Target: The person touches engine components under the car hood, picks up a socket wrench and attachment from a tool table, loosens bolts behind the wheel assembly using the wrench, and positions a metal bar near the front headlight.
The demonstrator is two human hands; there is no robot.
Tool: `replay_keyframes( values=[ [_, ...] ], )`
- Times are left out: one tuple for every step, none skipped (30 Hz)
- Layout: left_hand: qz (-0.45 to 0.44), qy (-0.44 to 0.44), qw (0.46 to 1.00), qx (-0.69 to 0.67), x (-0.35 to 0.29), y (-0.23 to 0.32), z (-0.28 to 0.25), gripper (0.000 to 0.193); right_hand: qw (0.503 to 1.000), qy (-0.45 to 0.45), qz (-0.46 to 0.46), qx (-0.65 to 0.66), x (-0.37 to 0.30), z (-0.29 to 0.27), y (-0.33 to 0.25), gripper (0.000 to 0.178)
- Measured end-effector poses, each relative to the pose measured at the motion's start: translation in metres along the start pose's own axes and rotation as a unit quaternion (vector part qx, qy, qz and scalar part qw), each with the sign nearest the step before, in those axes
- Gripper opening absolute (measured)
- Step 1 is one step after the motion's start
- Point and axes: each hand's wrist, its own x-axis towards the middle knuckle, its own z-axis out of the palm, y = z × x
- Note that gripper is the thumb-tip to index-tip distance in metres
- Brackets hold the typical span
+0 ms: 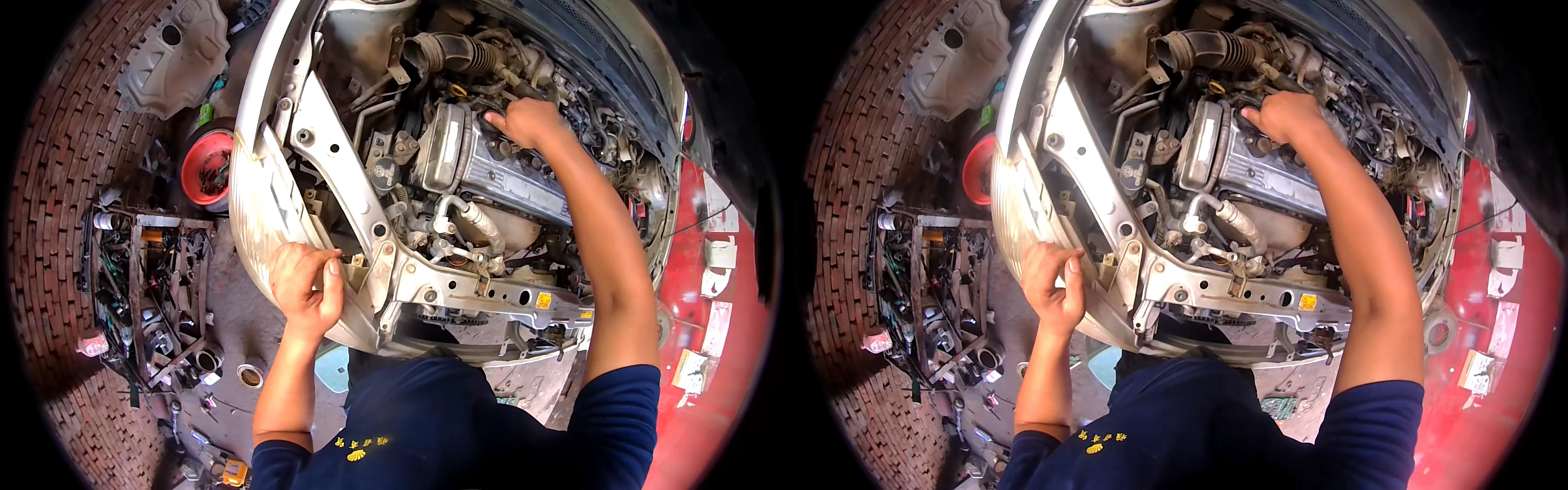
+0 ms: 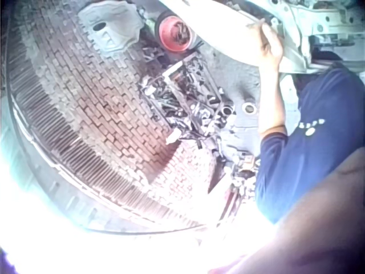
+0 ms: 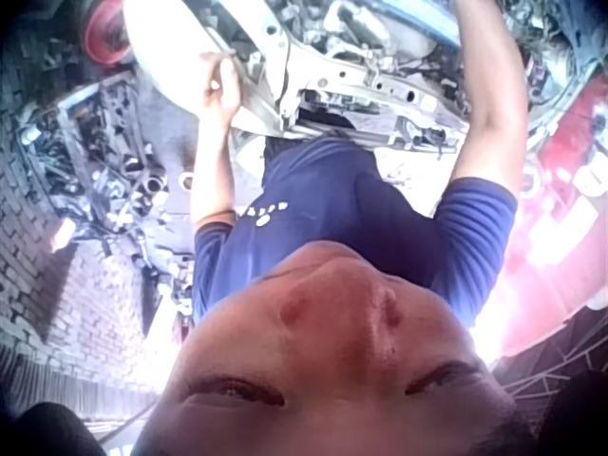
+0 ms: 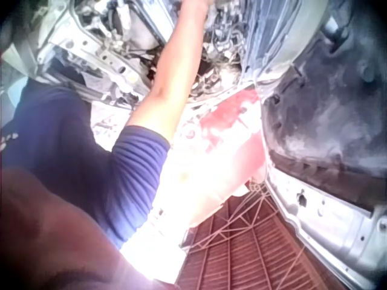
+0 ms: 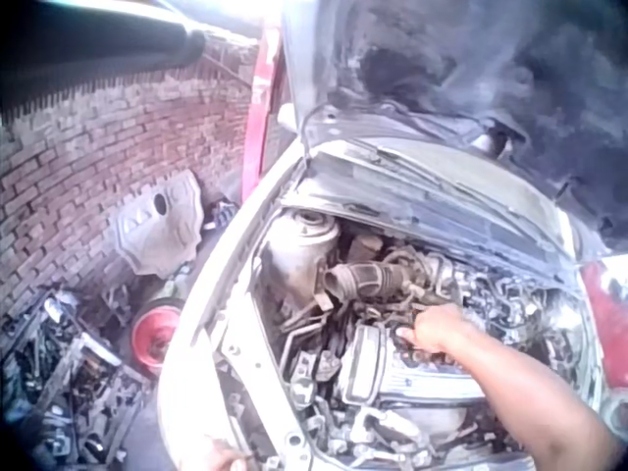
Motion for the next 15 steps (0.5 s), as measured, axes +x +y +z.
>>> replay_keyframes(
  values=[
    [0.0,0.0,1.0,0.0,-0.001,0.0,-0.001,0.004,1.0,0.0,0.0,0.0,0.002,0.012,0.002,0.062],
    [0.0,-0.001,1.0,-0.003,0.0,0.0,0.001,0.005,0.985,0.154,-0.074,0.031,0.003,0.03,0.009,0.06],
    [-0.001,-0.002,1.0,-0.008,0.001,0.001,0.004,0.005,0.94,0.302,-0.144,0.06,-0.001,0.039,0.011,0.061],
    [-0.003,0.0,1.0,0.0,0.002,0.001,0.006,0.006,0.962,0.243,-0.11,0.053,0.004,0.039,0.016,0.065],
    [-0.004,-0.005,1.0,0.0,0.002,0.002,0.008,0.007,0.98,0.181,-0.076,0.043,0.003,0.033,0.016,0.071],
    [-0.02,-0.031,0.999,0.006,-0.001,0.003,0.004,0.007,0.997,0.063,-0.016,0.03,-0.005,0.008,0.002,0.07],
    [-0.023,-0.034,0.999,0.013,-0.001,0.004,0.004,0.009,0.997,0.076,-0.008,0.025,-0.001,0.012,0.004,0.071],
    [-0.031,-0.033,0.999,0.015,-0.004,0.004,0.002,0.01,0.998,0.054,-0.008,0.023,-0.002,0.006,-0.004,0.074],
    [-0.042,-0.041,0.998,0.0,-0.004,0.005,0.002,0.011,0.99,0.129,-0.039,0.042,0.002,0.021,0.001,0.069],
    [-0.033,-0.02,0.999,-0.002,-0.005,0.005,0.004,0.008,0.957,0.242,-0.147,0.061,0.012,0.037,0.008,0.063],
    [-0.057,-0.017,0.998,0.002,-0.011,0.006,0.0,0.009,0.973,0.176,-0.139,0.059,0.009,0.029,-0.005,0.055],
    [-0.059,-0.012,0.998,-0.002,-0.017,0.003,-0.003,0.01,0.991,0.092,-0.082,0.059,0.002,0.015,-0.018,0.056],
    [-0.053,-0.027,0.998,-0.006,-0.012,0.001,0.002,0.012,0.993,0.075,-0.06,0.074,0.003,0.015,-0.01,0.063],
    [-0.048,-0.025,0.998,-0.022,-0.015,0.001,0.003,0.015,0.99,0.114,-0.039,0.075,0.011,0.022,-0.012,0.069],
    [-0.049,-0.038,0.998,-0.03,-0.019,-0.004,0.003,0.018,0.99,0.102,-0.025,0.094,0.011,0.023,-0.014,0.072]
  ],
)
